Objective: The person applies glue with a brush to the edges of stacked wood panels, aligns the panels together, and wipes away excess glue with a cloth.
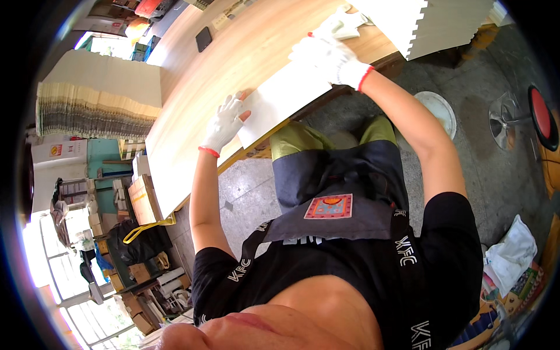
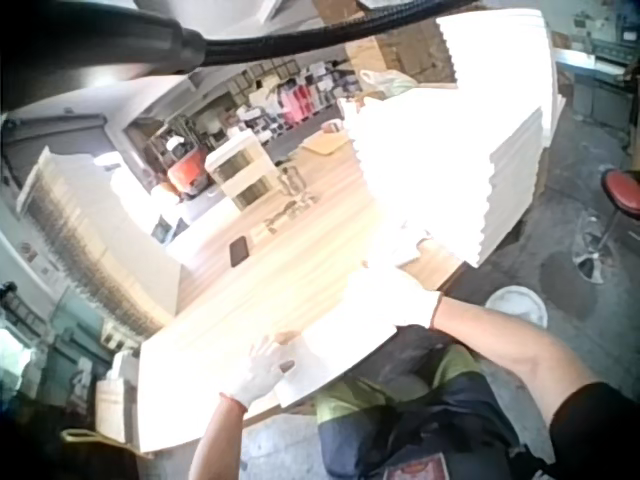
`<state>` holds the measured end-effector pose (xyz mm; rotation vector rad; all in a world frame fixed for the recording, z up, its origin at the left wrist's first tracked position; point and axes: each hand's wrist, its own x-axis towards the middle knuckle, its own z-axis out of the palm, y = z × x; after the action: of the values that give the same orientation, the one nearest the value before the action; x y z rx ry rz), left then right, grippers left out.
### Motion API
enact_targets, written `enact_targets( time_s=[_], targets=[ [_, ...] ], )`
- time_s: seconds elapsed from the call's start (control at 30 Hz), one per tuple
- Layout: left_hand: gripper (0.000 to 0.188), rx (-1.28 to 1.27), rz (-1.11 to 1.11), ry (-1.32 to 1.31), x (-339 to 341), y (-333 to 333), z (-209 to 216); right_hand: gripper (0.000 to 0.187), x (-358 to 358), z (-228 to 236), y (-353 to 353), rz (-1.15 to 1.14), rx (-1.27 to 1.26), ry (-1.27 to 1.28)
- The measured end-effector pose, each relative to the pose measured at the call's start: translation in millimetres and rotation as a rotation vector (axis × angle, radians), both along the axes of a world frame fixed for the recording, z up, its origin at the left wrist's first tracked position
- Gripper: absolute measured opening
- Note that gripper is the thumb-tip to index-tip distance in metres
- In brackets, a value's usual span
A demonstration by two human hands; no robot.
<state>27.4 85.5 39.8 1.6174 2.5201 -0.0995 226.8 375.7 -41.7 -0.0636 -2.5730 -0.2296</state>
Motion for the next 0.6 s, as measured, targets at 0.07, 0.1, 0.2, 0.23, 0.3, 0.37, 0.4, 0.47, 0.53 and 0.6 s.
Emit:
enact_targets(
  time_s=[0.07,0.1,0.2,0.23,0.3,0.37,0.4,0.47,0.53,0.6],
  targets=[
    [0.048,0.007,0.023,-0.009,8,-4,-2,0.056,-13,4,-19,0.082,0.004,-0.121],
    [0.057,-0.018,0.045,-0.059,8,-2,-3,0.056,-17,3,-23,0.074,-0.006,-0.168],
    [0.060,0.127,-0.064,0.019,13,-4,-16,0.056,-18,-15,-20,0.090,0.001,-0.126],
    [0.065,0.096,-0.050,-0.002,17,-5,-16,0.054,-18,-13,-23,0.093,-0.025,-0.129],
    [0.066,0.105,-0.102,0.036,8,-15,-26,0.055,-19,13,-35,0.075,-0.126,-0.319],
    [0.068,0.115,-0.159,0.064,-5,-26,-34,0.060,-15,63,-50,0.024,-0.297,-0.681],
    [0.069,0.127,-0.202,0.067,-8,-23,-35,0.053,-15,44,-44,0.055,-0.218,-0.495],
    [0.068,0.095,-0.157,0.021,-6,-20,-32,0.048,-12,12,-36,0.111,-0.124,-0.227],
    [0.066,0.045,-0.144,0.050,-7,-19,-23,0.051,-13,6,-40,0.138,-0.176,-0.073],
    [0.063,-0.020,0.012,-0.131,-2,0,2,0.053,-17,-3,-35,0.137,-0.280,0.035]
  ],
)
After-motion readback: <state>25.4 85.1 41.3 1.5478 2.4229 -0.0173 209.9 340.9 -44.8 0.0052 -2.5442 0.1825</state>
